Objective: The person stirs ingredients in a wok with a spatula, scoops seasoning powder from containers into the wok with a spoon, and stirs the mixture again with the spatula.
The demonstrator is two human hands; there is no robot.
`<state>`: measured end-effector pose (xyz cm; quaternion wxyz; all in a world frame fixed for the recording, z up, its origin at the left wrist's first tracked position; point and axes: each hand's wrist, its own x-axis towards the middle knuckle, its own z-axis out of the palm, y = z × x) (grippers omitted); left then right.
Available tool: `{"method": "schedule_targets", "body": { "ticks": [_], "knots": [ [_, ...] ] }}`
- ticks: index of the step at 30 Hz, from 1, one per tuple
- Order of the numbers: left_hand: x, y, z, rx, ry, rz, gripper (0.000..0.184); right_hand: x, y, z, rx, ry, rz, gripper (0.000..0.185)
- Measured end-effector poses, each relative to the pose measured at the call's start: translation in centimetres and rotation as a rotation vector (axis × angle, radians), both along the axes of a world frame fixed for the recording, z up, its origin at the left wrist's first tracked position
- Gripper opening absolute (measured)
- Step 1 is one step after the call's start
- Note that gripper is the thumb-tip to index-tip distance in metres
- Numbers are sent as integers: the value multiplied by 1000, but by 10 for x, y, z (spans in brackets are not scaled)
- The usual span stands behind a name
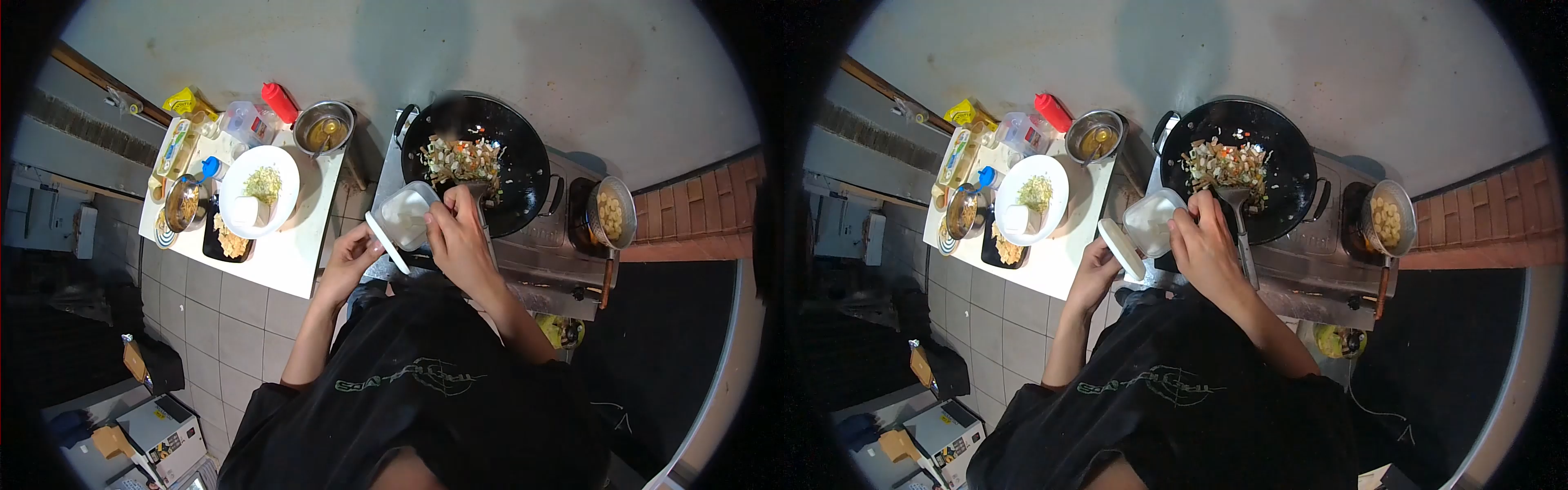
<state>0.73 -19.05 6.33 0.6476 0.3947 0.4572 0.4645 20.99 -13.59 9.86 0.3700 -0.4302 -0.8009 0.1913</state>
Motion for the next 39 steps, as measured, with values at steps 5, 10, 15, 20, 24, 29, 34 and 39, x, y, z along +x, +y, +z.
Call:
{"method": "schedule_targets", "body": {
  "ticks": [5,10,15,20,24,29,34,39],
  "knots": [
    [-2,1,0,-60,10,10,23,4,6,-12,-151,192,-31,13],
    [-4,2,0,-67,15,22,21,13,15,-23,-289,297,-77,18],
    [-7,4,-4,-59,3,22,21,20,26,-30,-340,393,-55,20],
    [-3,5,7,-40,27,29,20,8,18,-12,-9,144,-87,12],
    [-3,6,4,-15,29,8,19,-5,9,-2,32,-32,-48,10],
    [-6,3,5,-3,40,5,19,-4,13,-10,-3,96,-42,13],
    [-12,0,6,-40,17,31,21,14,25,-30,-382,383,-112,19],
    [-14,-3,6,-44,1,33,21,14,22,-30,-323,414,-82,21]
  ]
}}
